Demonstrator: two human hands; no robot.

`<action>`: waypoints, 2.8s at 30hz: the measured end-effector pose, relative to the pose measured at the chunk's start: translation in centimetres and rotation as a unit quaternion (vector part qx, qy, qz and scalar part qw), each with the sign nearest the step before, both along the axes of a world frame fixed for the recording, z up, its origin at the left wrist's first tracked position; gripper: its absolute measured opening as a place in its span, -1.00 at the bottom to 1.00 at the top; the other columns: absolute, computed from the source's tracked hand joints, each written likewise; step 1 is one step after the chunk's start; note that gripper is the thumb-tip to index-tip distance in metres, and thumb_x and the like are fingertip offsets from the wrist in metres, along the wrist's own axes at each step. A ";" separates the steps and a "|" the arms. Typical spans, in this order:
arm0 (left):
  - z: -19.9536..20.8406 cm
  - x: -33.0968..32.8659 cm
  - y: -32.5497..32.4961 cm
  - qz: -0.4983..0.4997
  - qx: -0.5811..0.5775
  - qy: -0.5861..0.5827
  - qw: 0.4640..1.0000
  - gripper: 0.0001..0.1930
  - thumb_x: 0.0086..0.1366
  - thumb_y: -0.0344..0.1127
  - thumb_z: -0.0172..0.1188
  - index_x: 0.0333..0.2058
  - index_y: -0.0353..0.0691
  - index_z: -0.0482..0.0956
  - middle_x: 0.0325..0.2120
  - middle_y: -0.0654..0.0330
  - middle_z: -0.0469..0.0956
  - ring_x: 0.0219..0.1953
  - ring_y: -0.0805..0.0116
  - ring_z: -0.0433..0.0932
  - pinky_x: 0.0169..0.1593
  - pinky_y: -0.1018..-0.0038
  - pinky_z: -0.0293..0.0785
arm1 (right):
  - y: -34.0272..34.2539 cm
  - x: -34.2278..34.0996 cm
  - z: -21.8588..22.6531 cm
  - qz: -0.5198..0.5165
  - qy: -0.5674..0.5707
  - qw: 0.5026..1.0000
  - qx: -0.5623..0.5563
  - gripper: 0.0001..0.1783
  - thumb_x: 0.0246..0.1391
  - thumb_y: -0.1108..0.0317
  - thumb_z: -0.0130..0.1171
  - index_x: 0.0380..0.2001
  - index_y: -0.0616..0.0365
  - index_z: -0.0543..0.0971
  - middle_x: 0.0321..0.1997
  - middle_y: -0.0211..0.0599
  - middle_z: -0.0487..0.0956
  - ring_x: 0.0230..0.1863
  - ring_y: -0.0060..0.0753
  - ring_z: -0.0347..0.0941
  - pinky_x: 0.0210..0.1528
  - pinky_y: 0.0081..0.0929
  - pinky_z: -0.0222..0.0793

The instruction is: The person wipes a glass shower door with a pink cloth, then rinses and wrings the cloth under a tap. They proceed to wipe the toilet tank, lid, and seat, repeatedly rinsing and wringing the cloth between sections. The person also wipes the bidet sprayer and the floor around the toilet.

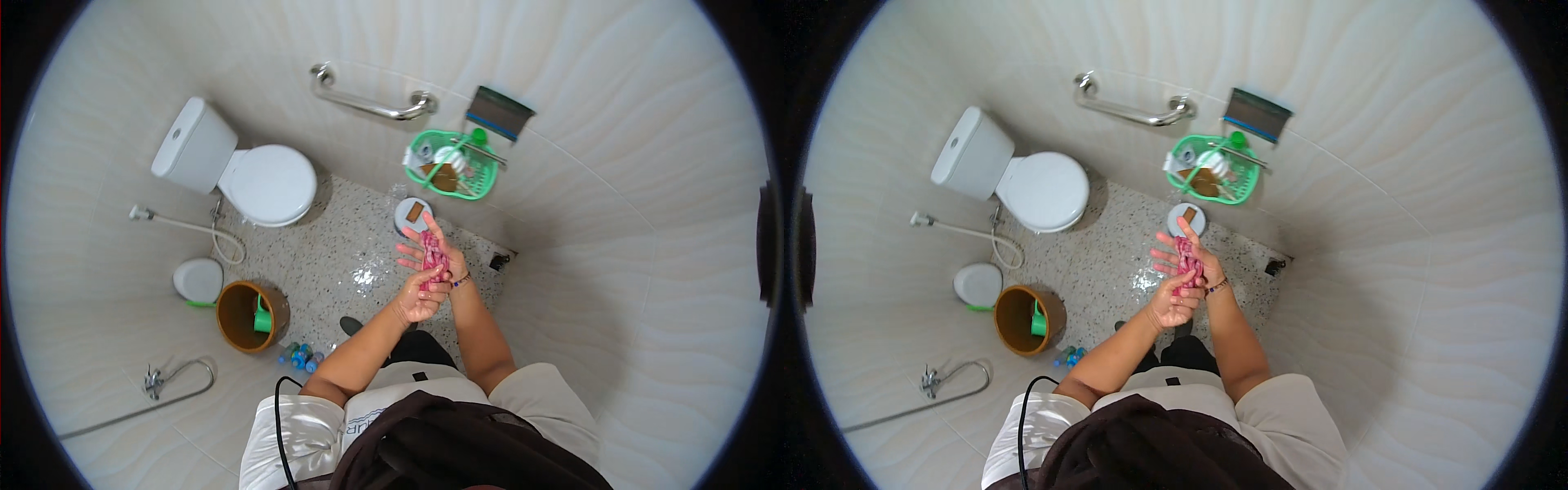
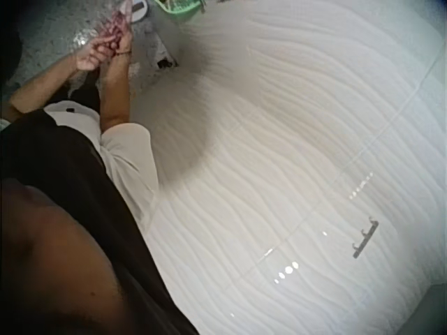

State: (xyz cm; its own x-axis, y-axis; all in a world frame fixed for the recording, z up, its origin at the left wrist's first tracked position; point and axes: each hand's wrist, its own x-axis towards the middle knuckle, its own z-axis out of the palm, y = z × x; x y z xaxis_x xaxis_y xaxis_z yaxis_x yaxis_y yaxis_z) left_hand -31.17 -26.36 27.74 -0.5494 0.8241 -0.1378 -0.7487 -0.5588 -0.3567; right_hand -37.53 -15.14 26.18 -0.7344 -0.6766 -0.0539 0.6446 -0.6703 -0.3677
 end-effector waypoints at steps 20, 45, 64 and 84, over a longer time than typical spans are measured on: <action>-6.5 -3.6 20.0 -0.240 -0.677 0.598 0.355 -0.66 0.06 -0.15 0.14 -0.31 -0.32 0.53 -0.28 -0.11 0.53 -0.20 0.04 0.52 -0.14 0.27 0.42 | 16.7 0.3 -4.8 -0.275 0.091 0.426 0.857 -0.51 0.08 0.02 -0.05 -0.70 0.19 0.48 -0.63 -0.06 0.48 -0.56 -0.04 0.42 -0.46 -0.17 0.32; -1.4 -4.2 18.2 -0.270 -0.647 0.619 0.355 -0.68 0.00 -0.19 0.13 -0.34 -0.32 0.57 -0.32 -0.14 0.54 -0.25 -0.02 0.53 -0.15 0.28 0.44 | 16.8 1.5 -2.4 -0.296 0.128 0.511 0.797 -0.50 0.07 0.13 0.01 -0.75 0.36 0.39 -0.79 0.03 0.33 -0.75 -0.24 0.25 -0.58 -0.25 0.16; -1.3 -5.1 15.3 -0.279 -0.710 0.593 0.256 -0.73 0.04 -0.24 0.13 -0.30 -0.27 0.58 -0.27 -0.04 0.55 -0.18 0.08 0.53 -0.13 0.28 0.45 | 14.2 -1.1 -5.1 -0.299 0.061 0.508 0.805 -0.53 0.08 0.10 -0.04 -0.59 0.35 0.54 -0.64 0.09 0.48 -0.61 -0.06 0.41 -0.46 -0.20 0.27; -1.8 0.4 -7.5 -0.212 -0.861 0.351 0.300 -0.70 0.01 -0.18 0.10 -0.30 -0.21 0.57 -0.33 -0.04 0.56 -0.23 0.04 0.54 -0.17 0.24 0.46 | -11.8 0.0 -4.1 -0.108 0.297 0.559 0.766 -0.48 0.09 0.01 -0.12 -0.54 0.29 0.56 -0.48 0.11 0.51 -0.36 0.14 0.45 -0.28 -0.16 0.32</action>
